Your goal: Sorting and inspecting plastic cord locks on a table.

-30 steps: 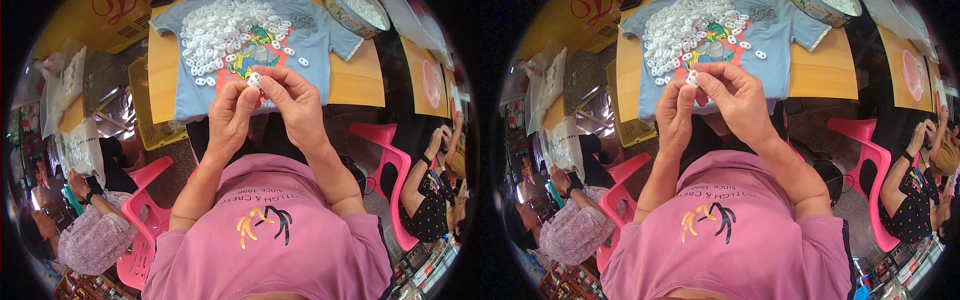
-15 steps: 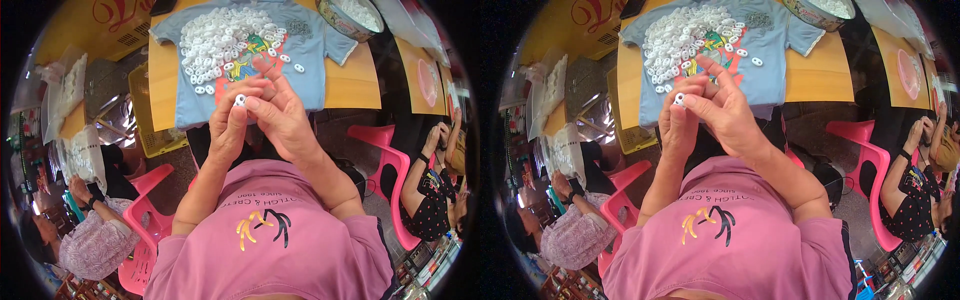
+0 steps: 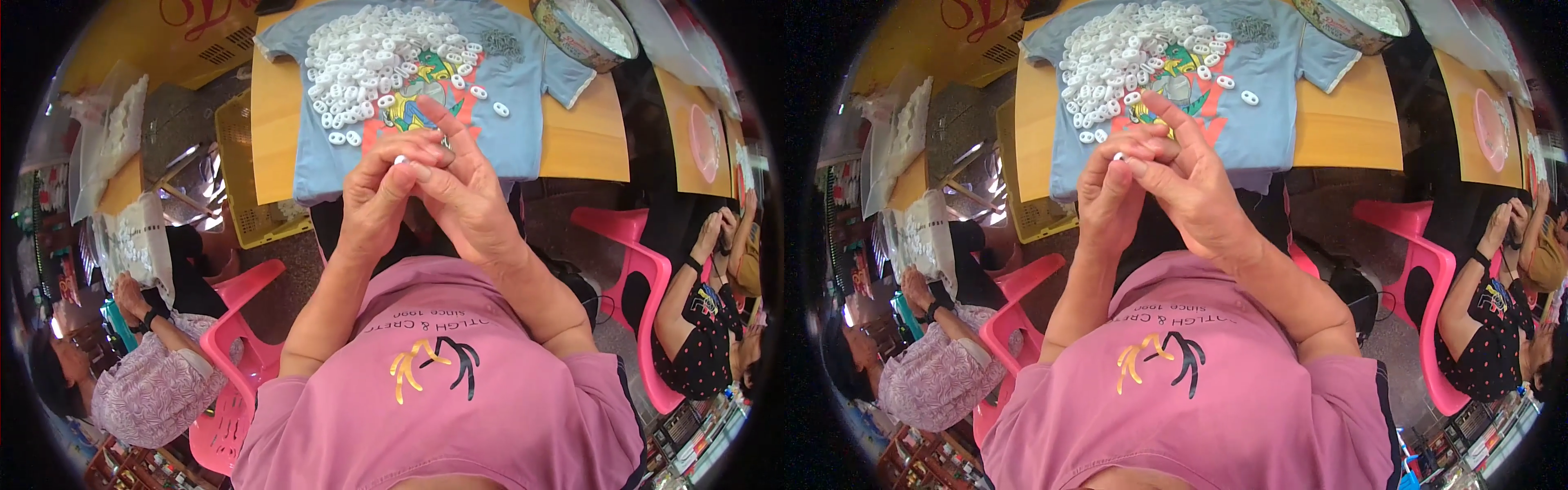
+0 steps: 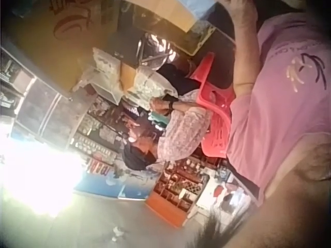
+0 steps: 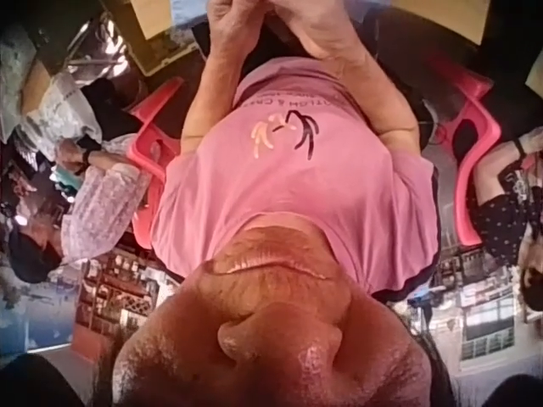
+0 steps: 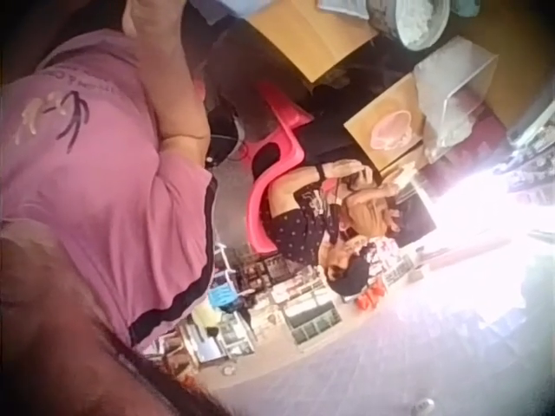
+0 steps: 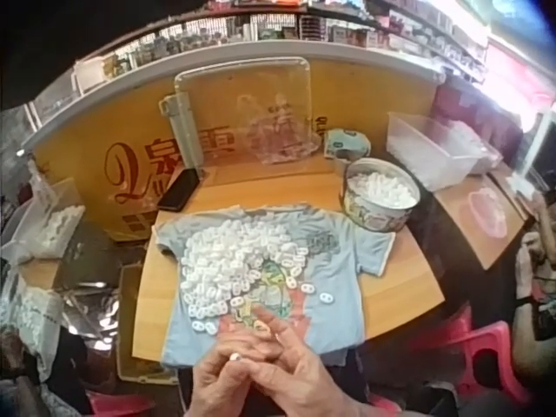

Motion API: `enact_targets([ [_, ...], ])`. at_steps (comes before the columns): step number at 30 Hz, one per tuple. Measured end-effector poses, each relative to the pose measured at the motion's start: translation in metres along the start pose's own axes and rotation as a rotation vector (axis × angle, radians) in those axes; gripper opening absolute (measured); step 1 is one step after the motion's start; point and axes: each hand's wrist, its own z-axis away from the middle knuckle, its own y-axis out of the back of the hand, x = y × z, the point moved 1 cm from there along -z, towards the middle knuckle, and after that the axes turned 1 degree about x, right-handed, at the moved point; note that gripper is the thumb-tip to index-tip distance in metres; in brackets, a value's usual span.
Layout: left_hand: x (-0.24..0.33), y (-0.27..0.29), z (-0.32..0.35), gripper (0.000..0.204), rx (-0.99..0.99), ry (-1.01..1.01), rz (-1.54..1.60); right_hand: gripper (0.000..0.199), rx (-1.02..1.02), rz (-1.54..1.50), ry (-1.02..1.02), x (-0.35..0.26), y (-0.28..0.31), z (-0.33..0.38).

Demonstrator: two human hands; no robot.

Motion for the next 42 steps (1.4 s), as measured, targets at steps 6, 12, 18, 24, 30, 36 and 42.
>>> enact_targets([
  [6,0.007,-0.002,0.002,0.029,0.039,0.067,-0.15,0.065,0.0,0.012,-0.01,0.0,0.006,-0.001],
  [12,0.009,-0.004,0.008,0.034,0.08,0.091,-0.223,0.06,0.05,0.175,0.085,0.001,0.002,0.001],
  [18,0.043,0.03,0.025,0.029,0.296,0.011,-0.528,0.038,-0.013,0.55,0.13,0.003,0.01,0.0],
  [24,0.087,0.12,0.058,0.029,0.735,-0.03,-0.936,0.024,0.129,0.931,0.327,-0.043,0.054,-0.022],
  [30,0.088,0.204,0.099,0.032,0.725,0.026,-1.275,0.015,0.185,1.388,0.539,-0.067,0.062,-0.053],
  [36,0.086,0.154,0.076,0.033,0.734,-0.131,-1.37,0.014,-0.033,1.626,0.69,-0.045,0.063,-0.096],
  [42,0.069,0.097,0.043,0.029,0.616,-0.233,-1.099,0.013,-0.107,1.883,0.818,-0.032,0.055,-0.121],
])
